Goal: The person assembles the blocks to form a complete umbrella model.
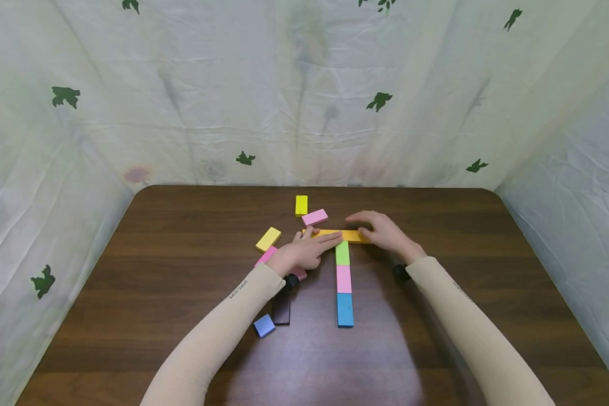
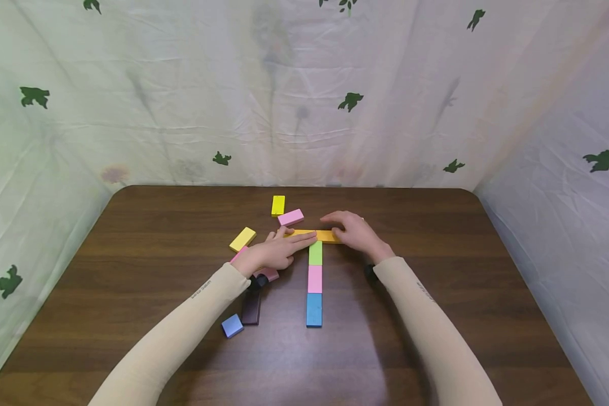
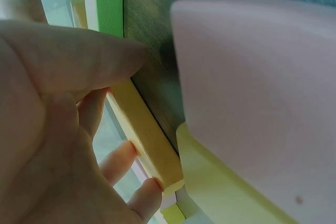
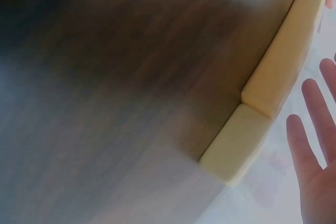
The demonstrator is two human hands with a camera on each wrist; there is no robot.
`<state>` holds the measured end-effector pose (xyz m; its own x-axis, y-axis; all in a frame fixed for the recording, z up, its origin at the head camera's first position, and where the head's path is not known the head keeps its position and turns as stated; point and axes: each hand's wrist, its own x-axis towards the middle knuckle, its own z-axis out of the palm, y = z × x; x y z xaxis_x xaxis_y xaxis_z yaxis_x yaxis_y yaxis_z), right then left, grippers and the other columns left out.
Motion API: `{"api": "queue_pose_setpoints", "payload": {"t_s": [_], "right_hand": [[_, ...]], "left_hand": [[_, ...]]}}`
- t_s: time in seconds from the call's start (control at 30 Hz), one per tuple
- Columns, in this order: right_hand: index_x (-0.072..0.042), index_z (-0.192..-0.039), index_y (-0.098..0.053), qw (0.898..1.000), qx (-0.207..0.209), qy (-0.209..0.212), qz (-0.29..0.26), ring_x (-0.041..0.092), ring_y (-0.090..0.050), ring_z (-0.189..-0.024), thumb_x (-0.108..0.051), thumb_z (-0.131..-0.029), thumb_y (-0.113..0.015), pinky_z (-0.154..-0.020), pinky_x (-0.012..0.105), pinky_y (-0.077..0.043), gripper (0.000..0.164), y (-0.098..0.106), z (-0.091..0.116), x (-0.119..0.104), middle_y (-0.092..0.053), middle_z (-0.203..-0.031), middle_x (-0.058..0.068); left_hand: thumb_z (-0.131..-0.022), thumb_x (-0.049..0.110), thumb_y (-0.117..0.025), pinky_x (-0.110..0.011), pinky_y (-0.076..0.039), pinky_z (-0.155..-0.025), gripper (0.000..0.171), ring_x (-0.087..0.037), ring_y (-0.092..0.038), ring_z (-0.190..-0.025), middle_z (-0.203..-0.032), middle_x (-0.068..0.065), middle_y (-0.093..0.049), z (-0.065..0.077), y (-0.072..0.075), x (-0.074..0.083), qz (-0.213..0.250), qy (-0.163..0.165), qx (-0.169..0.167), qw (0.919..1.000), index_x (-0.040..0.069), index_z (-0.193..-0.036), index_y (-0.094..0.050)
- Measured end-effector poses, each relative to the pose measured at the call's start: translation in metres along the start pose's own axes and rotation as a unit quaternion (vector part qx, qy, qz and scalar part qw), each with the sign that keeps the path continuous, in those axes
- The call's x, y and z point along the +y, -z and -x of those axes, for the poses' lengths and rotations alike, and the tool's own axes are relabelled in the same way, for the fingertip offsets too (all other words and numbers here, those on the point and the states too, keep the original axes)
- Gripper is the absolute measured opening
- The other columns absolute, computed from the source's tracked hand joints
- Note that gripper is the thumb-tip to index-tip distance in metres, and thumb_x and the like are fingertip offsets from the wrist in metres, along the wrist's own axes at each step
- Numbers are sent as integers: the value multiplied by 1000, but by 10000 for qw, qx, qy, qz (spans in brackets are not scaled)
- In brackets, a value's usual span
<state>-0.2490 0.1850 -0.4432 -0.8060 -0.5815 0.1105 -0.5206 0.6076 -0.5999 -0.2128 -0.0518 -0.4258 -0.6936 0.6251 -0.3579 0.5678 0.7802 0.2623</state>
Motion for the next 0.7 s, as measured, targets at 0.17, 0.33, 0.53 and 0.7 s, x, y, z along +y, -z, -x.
{"api": "queue_pose_setpoints", "payload": {"t_s": [0.17, 0.33, 0.53, 0.7], "right_hand": [[-4, -130, -58, 9995, -255, -113, 114, 29, -47, -124, 2, -90, -47, -103, 48, -34, 42, -1, -7, -7, -56, -132, 12], [-7, -135, -55, 9973, -536, -181, 458, 31, -45, -126, 2, -91, -43, -105, 48, -32, 47, -2, -17, -10, -52, -136, 13], [-9, -138, -53, 9936, -824, -201, 743, 33, -43, -127, 3, -92, -42, -106, 49, -30, 48, -4, -30, -12, -50, -138, 15], [-13, -141, -50, 9922, -935, -271, 784, 33, -40, -129, 3, -93, -43, -108, 49, -28, 51, -6, -36, -11, -48, -139, 15]], "left_hand": [[-92, 0, -47, -45, -27, -97, 73, -30, -23, -133, -158, 14, -14, 0, 0, 0, 1, -3, -11, 10000, 32, -153, -21], [-92, 1, -48, -45, -27, -98, 73, -30, -23, -132, -157, 14, -14, 0, 0, -1, -7, 35, -31, 10000, 33, -153, -21], [-93, 2, -48, -48, -25, -101, 73, -32, -23, -132, -158, 14, -14, -1, -1, -1, 31, 39, -17, 10000, 33, -153, -22], [-92, 2, -47, -46, -27, -98, 73, -31, -24, -131, -158, 15, -14, 0, -1, 0, -22, 24, 0, 10000, 33, -153, -22]]}}
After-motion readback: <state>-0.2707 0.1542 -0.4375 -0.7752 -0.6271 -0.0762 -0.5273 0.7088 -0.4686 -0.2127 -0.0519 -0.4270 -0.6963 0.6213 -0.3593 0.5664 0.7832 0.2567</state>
